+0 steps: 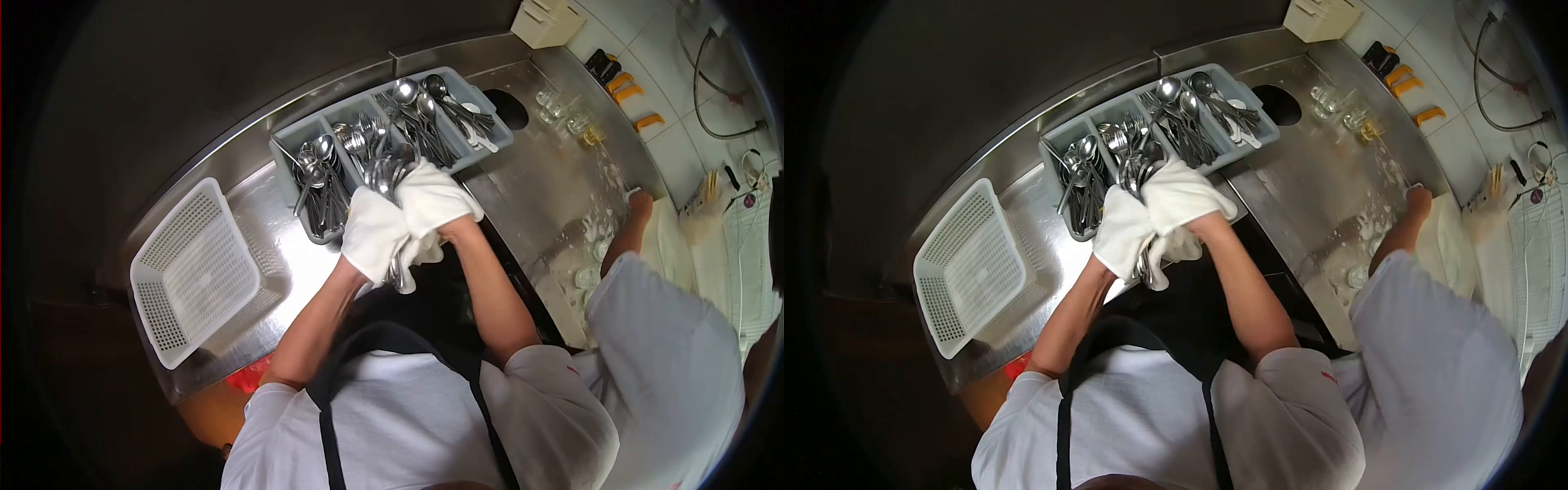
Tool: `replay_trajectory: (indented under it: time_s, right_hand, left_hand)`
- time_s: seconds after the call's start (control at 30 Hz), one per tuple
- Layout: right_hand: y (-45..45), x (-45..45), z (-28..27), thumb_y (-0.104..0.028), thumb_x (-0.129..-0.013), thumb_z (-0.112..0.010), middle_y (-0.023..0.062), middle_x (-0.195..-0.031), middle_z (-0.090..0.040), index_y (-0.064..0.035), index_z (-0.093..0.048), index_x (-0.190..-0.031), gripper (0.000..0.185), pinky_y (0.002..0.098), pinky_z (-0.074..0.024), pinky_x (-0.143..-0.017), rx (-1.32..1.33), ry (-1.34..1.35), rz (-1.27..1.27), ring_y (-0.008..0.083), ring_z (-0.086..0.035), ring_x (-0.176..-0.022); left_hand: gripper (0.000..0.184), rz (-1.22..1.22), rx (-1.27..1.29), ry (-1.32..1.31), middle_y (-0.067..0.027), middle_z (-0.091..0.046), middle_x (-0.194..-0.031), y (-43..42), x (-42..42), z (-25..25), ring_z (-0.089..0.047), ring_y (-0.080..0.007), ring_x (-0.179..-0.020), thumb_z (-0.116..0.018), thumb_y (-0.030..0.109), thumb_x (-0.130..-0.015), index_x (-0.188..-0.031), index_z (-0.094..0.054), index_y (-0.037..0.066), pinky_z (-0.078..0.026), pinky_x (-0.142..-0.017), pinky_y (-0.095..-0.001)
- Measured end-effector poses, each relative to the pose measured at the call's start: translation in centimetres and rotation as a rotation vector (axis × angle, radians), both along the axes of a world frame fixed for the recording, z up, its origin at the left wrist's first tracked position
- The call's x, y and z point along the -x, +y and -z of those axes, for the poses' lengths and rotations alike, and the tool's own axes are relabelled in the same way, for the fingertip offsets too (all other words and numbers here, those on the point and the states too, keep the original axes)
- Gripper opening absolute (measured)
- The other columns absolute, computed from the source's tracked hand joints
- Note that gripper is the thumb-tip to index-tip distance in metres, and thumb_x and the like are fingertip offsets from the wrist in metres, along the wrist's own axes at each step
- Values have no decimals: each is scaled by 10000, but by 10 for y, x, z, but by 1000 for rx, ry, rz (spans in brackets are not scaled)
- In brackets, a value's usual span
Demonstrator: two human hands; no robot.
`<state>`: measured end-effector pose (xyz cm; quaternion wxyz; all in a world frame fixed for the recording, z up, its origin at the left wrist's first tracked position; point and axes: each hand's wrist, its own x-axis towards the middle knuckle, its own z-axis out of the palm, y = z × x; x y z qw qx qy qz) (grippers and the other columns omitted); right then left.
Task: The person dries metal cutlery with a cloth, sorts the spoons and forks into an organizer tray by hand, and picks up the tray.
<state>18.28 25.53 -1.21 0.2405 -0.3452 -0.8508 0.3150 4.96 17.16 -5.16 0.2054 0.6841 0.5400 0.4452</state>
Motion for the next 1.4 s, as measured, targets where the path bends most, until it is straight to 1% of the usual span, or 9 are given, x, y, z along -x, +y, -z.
replay_trajectory:
  time_s: [0.03,0.27,0.37,0.47,0.67,0.9,1.03,1.13,1.4]
  right_hand:
    - [-8,5,15,-178,-829,-679,105,-850,-670,-58,-629,-807,132,377,-521,-686,431,559,63,193,-644,-771]
    - [3,2,9,-237,-847,-659,123,-808,-638,-28,-617,-914,223,340,-508,-652,-540,-375,89,246,-647,-756]
    - [-5,4,9,-30,-797,-693,94,-902,-635,-30,-623,-916,138,299,-511,-725,31,686,185,192,-627,-804]
    - [-9,-3,13,-23,-790,-695,83,-906,-642,-15,-631,-971,192,293,-508,-745,-429,366,307,184,-636,-847]
    - [-61,54,7,-109,-862,-632,111,-803,-637,-12,-632,-944,127,321,-520,-663,-411,-98,232,224,-652,-747]
    - [-78,96,-13,-113,-881,-565,95,-710,-613,-38,-632,-764,155,334,-501,-601,-744,-655,195,191,-608,-663]
    - [-69,105,-5,-160,-893,-581,63,-755,-610,-55,-638,-838,131,306,-490,-619,-584,-531,-306,164,-599,-683]
    - [-42,125,1,-184,-930,-589,38,-835,-610,-52,-618,-946,136,307,-504,-628,934,437,-140,134,-580,-693]
    - [-44,98,25,-169,-950,-543,50,-866,-630,-66,-598,-1004,128,326,-539,-676,1028,739,25,172,-635,-764]
  left_hand:
    - [258,-4,15,-18,-146,-513,-511,-1,-1,3,-535,-300,-483,-623,163,-695,-492,-525,38,-403,-512,-413]
    - [262,41,-12,479,-147,-544,-523,-35,1,-58,-539,-288,-468,-658,190,-698,-502,-560,48,-398,-521,-425]
    - [280,137,307,-820,-126,-543,-525,-51,-8,-32,-521,-238,-443,-672,154,-767,-562,-556,3,-439,-506,-370]
    - [135,288,369,-1088,-89,-579,-613,-69,1,0,-571,-205,-538,-649,106,-766,-676,-595,21,-466,-522,-323]
    - [115,-195,-60,645,-107,-629,-680,-80,30,-60,-628,-296,-638,-648,182,-752,-751,-658,68,-491,-639,-393]
    - [83,-264,-141,138,-109,-639,-733,-103,57,-27,-625,-288,-699,-641,158,-773,-775,-676,82,-485,-629,-395]
    - [142,-360,-203,177,-88,-606,-625,-111,73,-25,-599,-228,-557,-638,144,-768,-655,-625,59,-465,-527,-366]
    - [172,-384,15,-127,-88,-608,-589,-120,70,-27,-592,-206,-514,-630,163,-760,-628,-622,53,-451,-483,-351]
    - [217,-454,131,239,-103,-600,-561,-138,83,-55,-607,-227,-516,-599,201,-720,-574,-626,43,-456,-485,-345]
